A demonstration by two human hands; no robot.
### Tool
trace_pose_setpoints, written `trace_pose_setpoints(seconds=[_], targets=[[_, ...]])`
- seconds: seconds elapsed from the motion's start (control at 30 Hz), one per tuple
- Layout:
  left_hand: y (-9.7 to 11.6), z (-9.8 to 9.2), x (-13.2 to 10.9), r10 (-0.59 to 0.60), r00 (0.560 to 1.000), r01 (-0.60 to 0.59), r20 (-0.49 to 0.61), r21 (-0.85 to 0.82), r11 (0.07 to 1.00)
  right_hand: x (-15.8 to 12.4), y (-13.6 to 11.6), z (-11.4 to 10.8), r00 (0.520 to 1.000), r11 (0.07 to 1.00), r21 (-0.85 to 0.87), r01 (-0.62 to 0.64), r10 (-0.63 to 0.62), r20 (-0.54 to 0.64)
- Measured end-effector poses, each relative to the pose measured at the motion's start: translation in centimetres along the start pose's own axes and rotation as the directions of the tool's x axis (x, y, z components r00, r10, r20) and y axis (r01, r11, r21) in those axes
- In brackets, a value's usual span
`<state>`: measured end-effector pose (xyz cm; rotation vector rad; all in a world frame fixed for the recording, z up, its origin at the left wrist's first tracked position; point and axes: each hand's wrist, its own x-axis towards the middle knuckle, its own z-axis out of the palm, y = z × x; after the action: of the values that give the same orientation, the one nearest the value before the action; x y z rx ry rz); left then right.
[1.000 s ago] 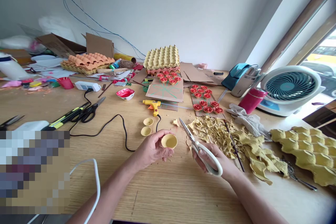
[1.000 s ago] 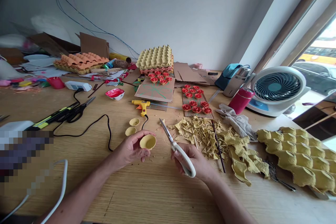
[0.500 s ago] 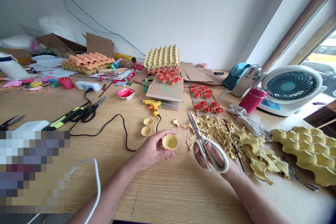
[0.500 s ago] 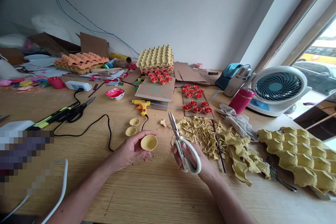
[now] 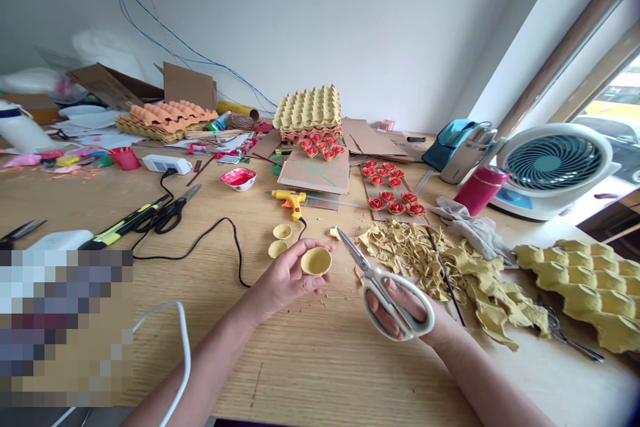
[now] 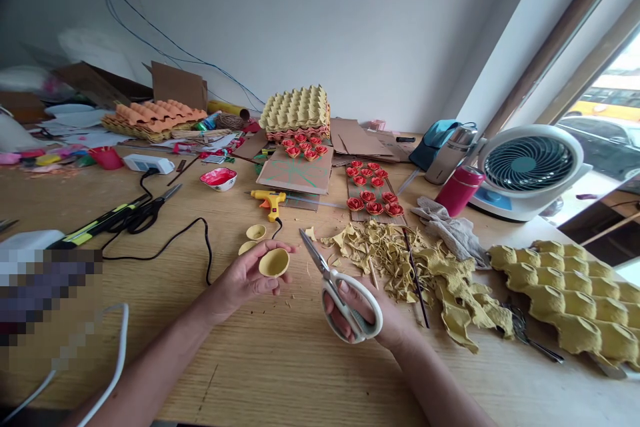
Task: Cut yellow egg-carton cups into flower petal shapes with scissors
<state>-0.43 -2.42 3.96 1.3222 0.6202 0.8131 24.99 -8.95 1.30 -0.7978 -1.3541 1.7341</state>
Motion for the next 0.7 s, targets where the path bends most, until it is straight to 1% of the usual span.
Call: trace_pose_setpoints(seconds=[0.1,0.17,0.23,0.33,0.37,0.43,0.47,0.53,0.63,0.7], targets=[[-0.1,0.1,-0.2,0.007,0.997,0.002,0.071,-0.122,0.993,0.3,0.5,0.2,0.996,0.992,0.119,-0.037,0.027,0.082],[-0.4,0.3,-0.3,-0.001,0.993,0.02,0.121,-0.158,0.987,0.6,0.7,0.5,0.992,0.984,0.173,-0.046,0.025,0.12],[-0.7,0.5,-0.3,-0.016,0.989,0.037,0.146,-0.145,0.989,0.8,0.5,0.8,0.993,0.978,0.207,-0.036,0.011,0.12],[-1.0,0.8,-0.1,-0.064,0.991,0.069,0.115,-0.041,0.997,0.9,0.0,1.1,0.998,0.978,0.207,0.023,-0.035,0.053],[-1.1,0.8,-0.1,-0.079,0.992,0.079,0.098,-0.001,0.997,0.8,-0.2,1.1,0.998,0.982,0.179,0.05,-0.055,0.02],[-1.2,0.8,0.0,-0.086,0.994,0.082,0.064,0.065,0.994,0.7,-0.6,1.1,0.995,0.994,0.067,0.09,-0.088,-0.039],[-1.2,0.8,0.0,-0.077,0.996,0.072,0.048,0.094,0.993,0.6,-0.8,1.1,0.994,0.996,-0.011,0.092,-0.092,-0.062],[-1.1,0.8,0.1,-0.037,0.999,0.035,0.014,0.146,0.989,0.5,-1.0,1.0,0.992,0.983,-0.176,0.056,-0.074,-0.099],[-0.7,0.9,0.2,0.02,0.999,-0.012,-0.039,0.188,0.982,0.5,-1.3,1.0,0.986,0.915,-0.404,-0.005,-0.063,-0.153],[-0.4,1.0,0.3,0.025,0.998,-0.013,-0.06,0.188,0.982,0.5,-1.3,1.0,0.976,0.826,-0.563,-0.032,-0.095,-0.196]])
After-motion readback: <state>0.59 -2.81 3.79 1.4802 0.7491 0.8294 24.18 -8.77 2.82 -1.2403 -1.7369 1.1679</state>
